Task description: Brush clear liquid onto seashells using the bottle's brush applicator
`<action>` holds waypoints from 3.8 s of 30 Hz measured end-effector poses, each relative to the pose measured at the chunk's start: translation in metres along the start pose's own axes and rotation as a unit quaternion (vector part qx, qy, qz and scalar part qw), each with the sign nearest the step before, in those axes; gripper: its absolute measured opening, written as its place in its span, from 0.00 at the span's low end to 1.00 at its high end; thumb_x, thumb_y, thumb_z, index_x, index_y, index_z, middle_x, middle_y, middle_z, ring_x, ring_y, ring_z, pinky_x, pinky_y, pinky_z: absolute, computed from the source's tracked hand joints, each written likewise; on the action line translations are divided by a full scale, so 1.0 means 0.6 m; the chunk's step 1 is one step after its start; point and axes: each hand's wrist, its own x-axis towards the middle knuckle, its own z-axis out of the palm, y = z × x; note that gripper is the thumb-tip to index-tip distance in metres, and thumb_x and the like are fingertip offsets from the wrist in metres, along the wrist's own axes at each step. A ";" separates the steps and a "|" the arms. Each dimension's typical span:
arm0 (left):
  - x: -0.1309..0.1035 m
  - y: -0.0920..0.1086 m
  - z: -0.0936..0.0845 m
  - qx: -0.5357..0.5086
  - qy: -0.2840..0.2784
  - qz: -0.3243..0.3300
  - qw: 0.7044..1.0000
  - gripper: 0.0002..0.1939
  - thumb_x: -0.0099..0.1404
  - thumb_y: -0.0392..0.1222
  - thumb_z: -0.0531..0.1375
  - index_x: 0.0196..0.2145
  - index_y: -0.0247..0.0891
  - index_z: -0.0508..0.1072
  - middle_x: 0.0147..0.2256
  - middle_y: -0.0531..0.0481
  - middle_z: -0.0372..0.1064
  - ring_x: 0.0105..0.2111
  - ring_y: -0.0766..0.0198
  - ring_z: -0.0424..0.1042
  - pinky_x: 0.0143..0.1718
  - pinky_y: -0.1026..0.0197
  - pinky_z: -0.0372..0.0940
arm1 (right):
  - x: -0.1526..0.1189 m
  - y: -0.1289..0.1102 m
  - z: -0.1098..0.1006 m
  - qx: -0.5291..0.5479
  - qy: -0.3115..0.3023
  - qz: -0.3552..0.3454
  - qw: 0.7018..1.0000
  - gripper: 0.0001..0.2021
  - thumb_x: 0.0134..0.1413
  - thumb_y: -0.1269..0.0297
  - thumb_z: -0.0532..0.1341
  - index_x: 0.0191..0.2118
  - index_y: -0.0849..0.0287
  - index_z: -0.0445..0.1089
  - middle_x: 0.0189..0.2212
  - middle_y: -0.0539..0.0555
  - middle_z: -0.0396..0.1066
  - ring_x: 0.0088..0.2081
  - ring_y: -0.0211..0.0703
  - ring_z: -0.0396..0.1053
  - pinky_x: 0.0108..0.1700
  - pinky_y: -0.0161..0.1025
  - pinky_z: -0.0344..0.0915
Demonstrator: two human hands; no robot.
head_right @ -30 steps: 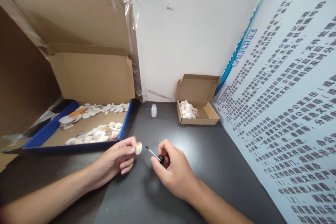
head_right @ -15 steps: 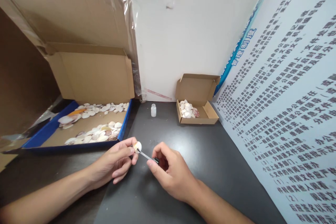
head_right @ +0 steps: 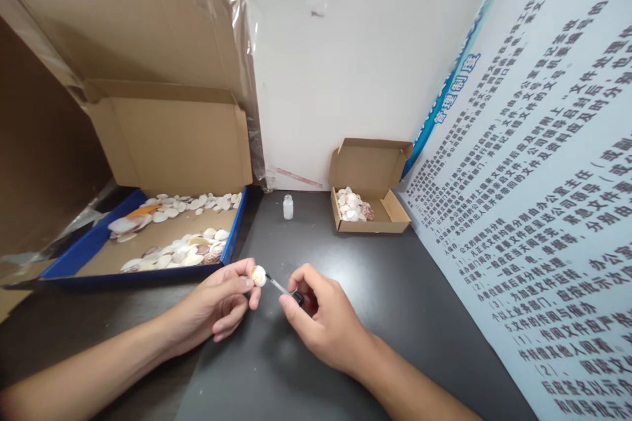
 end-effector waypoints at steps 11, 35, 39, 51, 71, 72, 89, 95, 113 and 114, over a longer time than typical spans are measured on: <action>-0.001 -0.001 0.001 0.003 0.004 -0.007 1.000 0.11 0.65 0.42 0.58 0.30 0.40 0.58 0.19 0.61 0.58 0.12 0.77 0.50 0.14 0.72 0.49 | -0.001 -0.003 -0.001 -0.052 0.007 -0.012 0.999 0.05 0.61 0.61 0.56 0.37 0.55 0.60 0.23 0.44 0.55 0.23 0.35 0.57 0.26 0.32 0.54; 0.003 -0.007 0.004 0.023 0.019 0.004 1.000 0.11 0.65 0.46 0.59 0.31 0.40 0.60 0.21 0.61 0.58 0.13 0.76 0.49 0.14 0.71 0.56 | 0.001 -0.001 -0.001 -0.051 0.017 -0.015 0.998 0.04 0.59 0.64 0.57 0.37 0.56 0.60 0.22 0.43 0.53 0.23 0.35 0.54 0.26 0.32 0.53; 0.003 -0.006 0.005 0.035 0.019 0.011 0.999 0.14 0.63 0.47 0.63 0.31 0.40 0.61 0.21 0.61 0.60 0.13 0.77 0.50 0.14 0.71 0.56 | 0.001 0.001 -0.001 -0.052 -0.003 -0.012 0.999 0.06 0.61 0.62 0.57 0.35 0.55 0.59 0.22 0.44 0.56 0.23 0.35 0.55 0.26 0.33 0.53; 0.004 -0.006 0.005 0.022 0.024 0.024 0.999 0.14 0.62 0.45 0.64 0.30 0.39 0.62 0.20 0.61 0.58 0.15 0.77 0.48 0.15 0.72 0.53 | 0.001 0.002 -0.002 -0.091 0.013 -0.006 0.996 0.06 0.64 0.63 0.54 0.35 0.55 0.61 0.24 0.46 0.62 0.25 0.37 0.59 0.29 0.34 0.54; 0.008 -0.016 0.000 0.051 -0.015 0.025 0.998 0.16 0.63 0.52 0.63 0.33 0.39 0.63 0.17 0.65 0.49 0.14 0.76 0.46 0.15 0.72 0.52 | 0.006 -0.001 -0.006 -0.032 0.093 -0.015 0.995 0.06 0.55 0.65 0.60 0.34 0.56 0.61 0.23 0.44 0.57 0.22 0.34 0.57 0.24 0.32 0.56; 0.007 -0.016 0.000 0.051 -0.015 0.025 0.998 0.16 0.63 0.52 0.63 0.33 0.39 0.63 0.17 0.65 0.49 0.14 0.76 0.46 0.15 0.72 0.52 | 0.006 -0.001 -0.005 -0.032 0.091 -0.021 0.995 0.05 0.55 0.66 0.60 0.34 0.56 0.61 0.24 0.45 0.59 0.22 0.34 0.58 0.24 0.32 0.57; 0.009 -0.019 -0.003 0.051 -0.020 0.029 0.998 0.17 0.63 0.53 0.63 0.33 0.40 0.61 0.17 0.65 0.50 0.14 0.75 0.46 0.15 0.72 0.53 | 0.004 0.005 -0.005 -0.052 0.044 -0.009 0.998 0.07 0.60 0.59 0.58 0.37 0.57 0.66 0.21 0.45 0.61 0.23 0.37 0.61 0.27 0.33 0.58; 0.006 -0.020 -0.004 0.067 -0.021 0.019 0.997 0.17 0.63 0.54 0.62 0.33 0.40 0.62 0.15 0.64 0.51 0.14 0.75 0.48 0.16 0.71 0.55 | 0.011 0.014 -0.011 -0.065 0.068 0.023 0.995 0.09 0.64 0.58 0.54 0.39 0.57 0.66 0.20 0.44 0.58 0.22 0.37 0.59 0.26 0.34 0.55; 0.008 -0.018 -0.003 0.069 -0.013 0.012 0.997 0.17 0.62 0.53 0.63 0.34 0.40 0.62 0.18 0.63 0.55 0.14 0.75 0.50 0.15 0.71 0.56 | 0.005 0.008 -0.009 -0.097 0.070 -0.006 0.993 0.09 0.63 0.59 0.56 0.35 0.57 0.68 0.19 0.45 0.61 0.21 0.37 0.60 0.25 0.33 0.57; 0.008 -0.019 -0.004 0.070 -0.015 0.009 0.997 0.17 0.62 0.54 0.63 0.34 0.40 0.62 0.18 0.63 0.55 0.14 0.75 0.50 0.15 0.71 0.56 | 0.005 0.008 -0.009 -0.089 0.069 -0.011 0.994 0.09 0.63 0.59 0.56 0.35 0.57 0.68 0.19 0.45 0.61 0.21 0.37 0.60 0.25 0.33 0.56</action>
